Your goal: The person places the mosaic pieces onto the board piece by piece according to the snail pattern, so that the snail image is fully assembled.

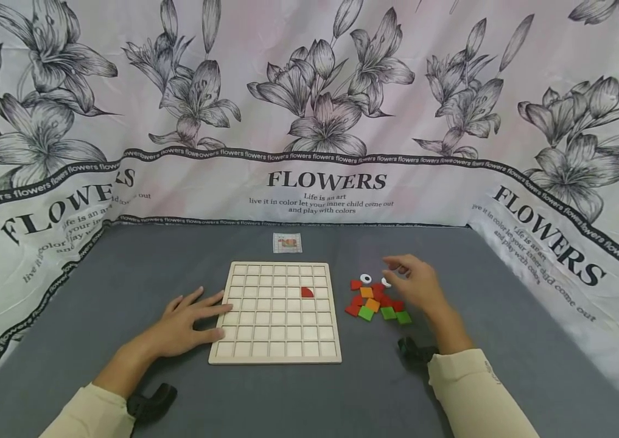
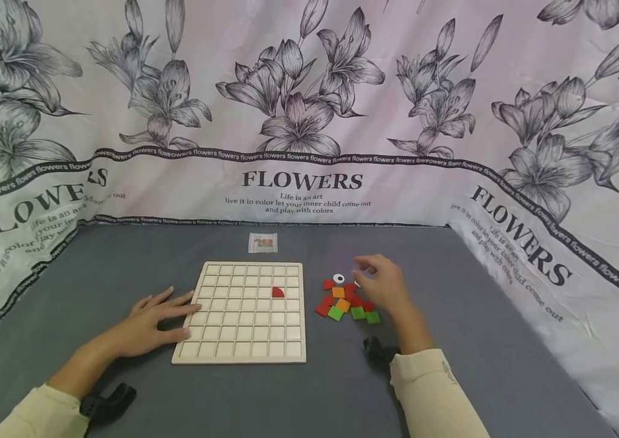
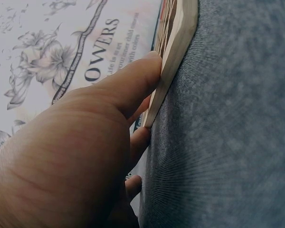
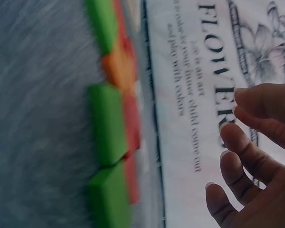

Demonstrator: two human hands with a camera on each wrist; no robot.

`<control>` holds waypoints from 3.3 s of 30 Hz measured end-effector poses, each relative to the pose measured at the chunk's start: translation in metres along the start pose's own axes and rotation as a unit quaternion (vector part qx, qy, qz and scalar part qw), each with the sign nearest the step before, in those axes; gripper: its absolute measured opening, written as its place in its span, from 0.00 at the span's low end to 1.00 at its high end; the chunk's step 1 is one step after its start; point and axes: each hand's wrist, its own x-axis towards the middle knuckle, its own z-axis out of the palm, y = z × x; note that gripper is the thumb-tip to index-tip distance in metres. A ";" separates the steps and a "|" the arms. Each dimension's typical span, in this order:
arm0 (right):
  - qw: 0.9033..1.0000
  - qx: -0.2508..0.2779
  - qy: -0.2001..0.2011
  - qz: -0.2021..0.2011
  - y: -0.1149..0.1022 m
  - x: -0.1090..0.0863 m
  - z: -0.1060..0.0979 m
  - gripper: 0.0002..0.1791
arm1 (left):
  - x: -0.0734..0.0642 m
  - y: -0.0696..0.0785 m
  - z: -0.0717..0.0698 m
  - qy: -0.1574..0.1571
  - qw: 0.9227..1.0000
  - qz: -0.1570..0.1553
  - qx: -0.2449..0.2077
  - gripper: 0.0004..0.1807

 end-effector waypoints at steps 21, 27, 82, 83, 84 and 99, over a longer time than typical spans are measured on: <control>0.990 0.008 -0.123 0.070 0.034 -0.013 0.001 0.10 | -0.002 -0.001 0.002 0.002 1.000 0.002 -0.009 0.31; 0.982 0.008 -0.177 0.065 0.042 -0.015 -0.004 0.07 | -0.002 -0.001 0.002 0.000 1.000 -0.001 -0.005 0.32; 0.981 -0.048 -0.174 0.076 0.046 -0.012 -0.006 0.12 | 0.000 -0.002 0.004 0.001 1.000 -0.001 -0.011 0.32; 0.981 -0.045 -0.177 0.070 0.047 -0.012 -0.007 0.13 | 0.000 -0.002 0.004 0.001 1.000 -0.002 -0.011 0.32; 0.981 -0.043 -0.179 0.067 0.048 -0.013 -0.007 0.13 | 0.000 -0.001 0.004 0.001 1.000 -0.002 -0.011 0.32; 0.984 -0.048 -0.149 0.089 0.043 -0.012 -0.006 0.10 | 0.000 -0.002 0.001 -0.003 1.000 -0.003 -0.012 0.32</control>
